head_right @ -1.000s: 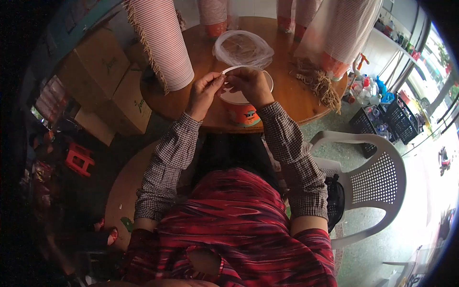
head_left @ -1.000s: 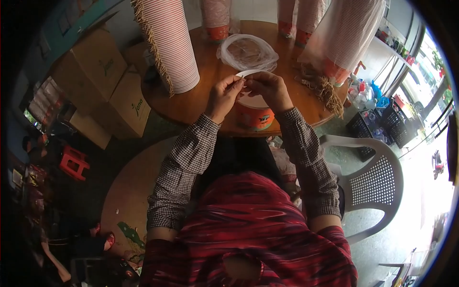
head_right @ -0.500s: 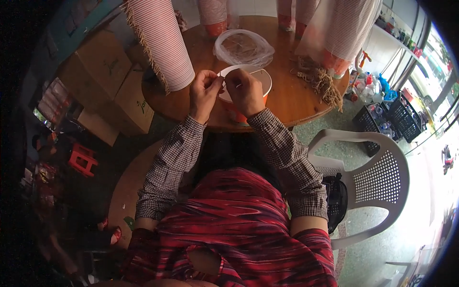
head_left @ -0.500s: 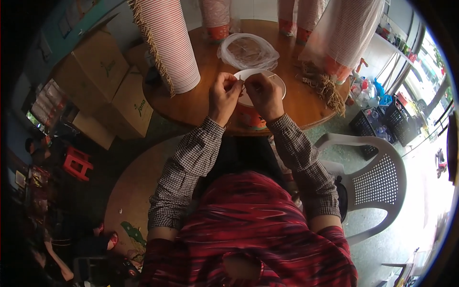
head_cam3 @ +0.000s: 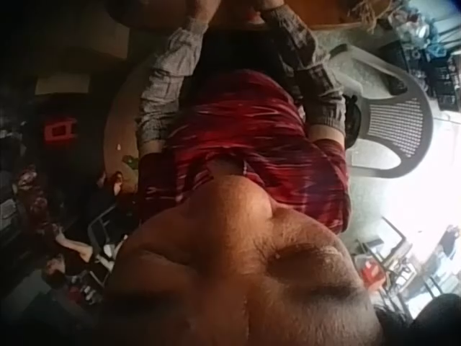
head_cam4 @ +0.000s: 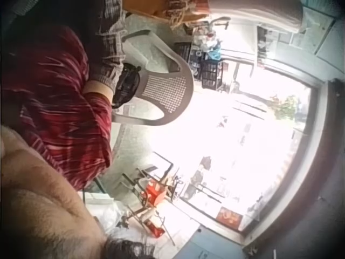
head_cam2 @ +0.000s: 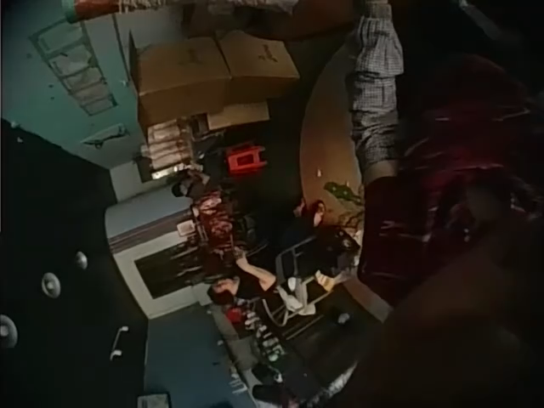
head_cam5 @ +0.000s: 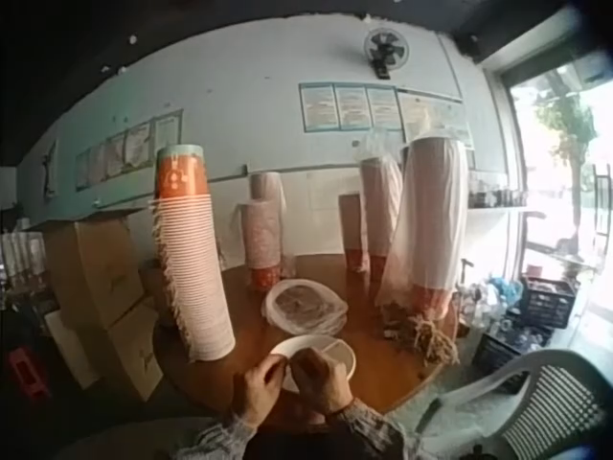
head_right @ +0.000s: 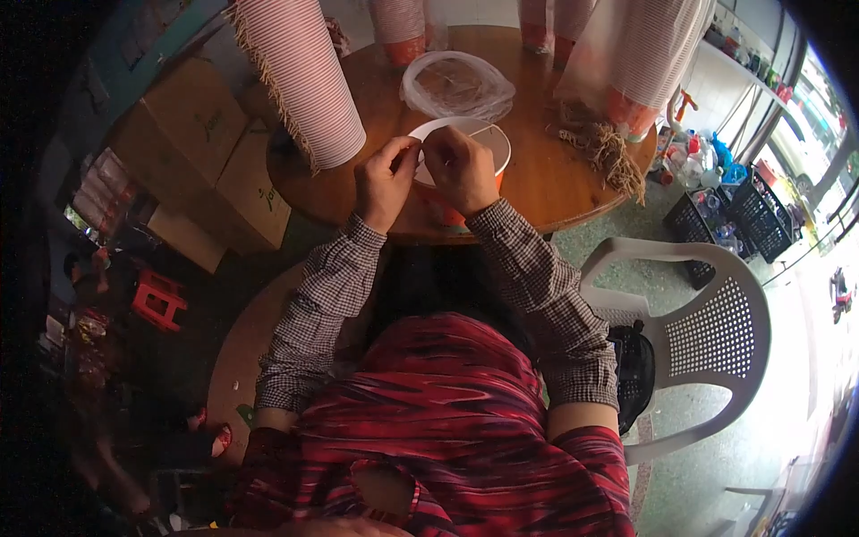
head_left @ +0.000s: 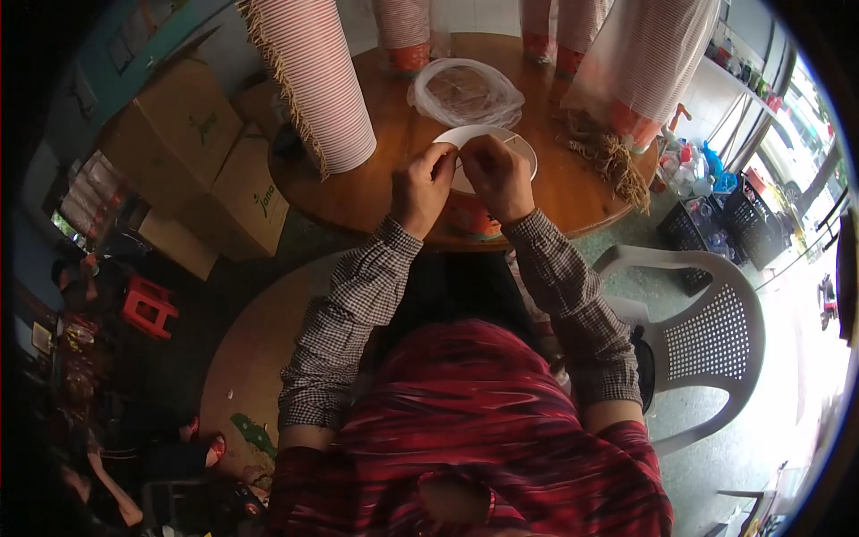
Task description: Assemble paper buckets by threading and tying string handles through pre-cut holes.
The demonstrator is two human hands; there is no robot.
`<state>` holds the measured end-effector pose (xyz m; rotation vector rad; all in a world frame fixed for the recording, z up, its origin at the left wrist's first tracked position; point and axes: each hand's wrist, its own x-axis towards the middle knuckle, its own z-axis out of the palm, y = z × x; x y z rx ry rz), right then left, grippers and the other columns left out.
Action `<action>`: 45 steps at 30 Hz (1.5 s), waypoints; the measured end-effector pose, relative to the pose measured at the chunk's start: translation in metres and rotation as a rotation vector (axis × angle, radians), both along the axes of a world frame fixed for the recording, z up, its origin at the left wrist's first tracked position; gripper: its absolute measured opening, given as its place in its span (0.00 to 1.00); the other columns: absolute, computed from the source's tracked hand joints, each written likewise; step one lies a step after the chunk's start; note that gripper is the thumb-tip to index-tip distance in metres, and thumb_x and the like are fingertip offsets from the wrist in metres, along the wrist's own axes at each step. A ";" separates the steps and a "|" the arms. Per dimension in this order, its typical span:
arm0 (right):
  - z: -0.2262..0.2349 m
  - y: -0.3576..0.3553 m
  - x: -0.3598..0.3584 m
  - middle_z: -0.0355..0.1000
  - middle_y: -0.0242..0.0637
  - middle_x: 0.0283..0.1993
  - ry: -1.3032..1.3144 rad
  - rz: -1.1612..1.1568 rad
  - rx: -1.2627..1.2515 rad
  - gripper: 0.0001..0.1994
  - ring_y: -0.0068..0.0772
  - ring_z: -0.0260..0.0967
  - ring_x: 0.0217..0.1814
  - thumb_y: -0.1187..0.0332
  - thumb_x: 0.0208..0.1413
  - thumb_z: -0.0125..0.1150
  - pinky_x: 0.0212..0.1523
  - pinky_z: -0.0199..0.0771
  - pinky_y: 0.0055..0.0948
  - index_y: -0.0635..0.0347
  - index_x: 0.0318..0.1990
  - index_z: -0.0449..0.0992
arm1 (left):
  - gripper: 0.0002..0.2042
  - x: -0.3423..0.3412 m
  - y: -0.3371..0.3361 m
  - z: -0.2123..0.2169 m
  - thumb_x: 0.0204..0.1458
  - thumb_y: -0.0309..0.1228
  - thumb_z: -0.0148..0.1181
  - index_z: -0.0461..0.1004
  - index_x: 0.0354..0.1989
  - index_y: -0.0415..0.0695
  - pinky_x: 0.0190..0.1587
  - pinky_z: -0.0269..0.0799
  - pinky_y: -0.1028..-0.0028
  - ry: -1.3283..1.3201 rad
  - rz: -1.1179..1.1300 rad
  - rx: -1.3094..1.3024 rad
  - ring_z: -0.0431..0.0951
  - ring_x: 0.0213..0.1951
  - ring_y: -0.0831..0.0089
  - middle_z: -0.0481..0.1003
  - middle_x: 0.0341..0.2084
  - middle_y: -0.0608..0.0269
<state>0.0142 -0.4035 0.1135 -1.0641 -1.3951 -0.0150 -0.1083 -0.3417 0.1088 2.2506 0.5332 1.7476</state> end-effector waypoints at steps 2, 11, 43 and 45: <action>-0.001 0.001 0.002 0.74 0.39 0.27 -0.009 -0.008 -0.008 0.03 0.32 0.74 0.28 0.74 0.48 0.58 0.29 0.73 0.26 0.62 0.32 0.74 | 0.05 0.000 0.000 0.002 0.50 0.25 0.57 0.75 0.35 0.41 0.25 0.69 0.80 0.034 0.012 0.014 0.77 0.23 0.76 0.76 0.21 0.60; -0.004 0.009 0.010 0.73 0.37 0.29 0.118 0.166 -0.091 0.05 0.26 0.72 0.27 0.76 0.51 0.56 0.29 0.72 0.23 0.62 0.37 0.70 | 0.06 -0.014 0.013 0.011 0.51 0.28 0.57 0.75 0.32 0.38 0.29 0.67 0.82 0.029 -0.429 -0.632 0.71 0.25 0.84 0.74 0.23 0.69; 0.010 0.013 0.034 0.74 0.30 0.32 0.187 0.587 -0.320 0.11 0.16 0.69 0.30 0.71 0.54 0.59 0.30 0.73 0.19 0.62 0.45 0.75 | 0.07 -0.012 0.008 0.009 0.54 0.29 0.56 0.74 0.34 0.36 0.26 0.62 0.84 -0.099 -0.740 -0.902 0.61 0.20 0.87 0.70 0.21 0.72; 0.011 0.013 0.035 0.73 0.29 0.31 0.192 0.616 -0.330 0.10 0.16 0.68 0.30 0.69 0.54 0.60 0.31 0.72 0.19 0.62 0.43 0.75 | 0.07 -0.015 0.015 0.012 0.54 0.28 0.56 0.74 0.34 0.36 0.26 0.62 0.84 -0.058 -0.759 -0.923 0.61 0.20 0.87 0.70 0.21 0.72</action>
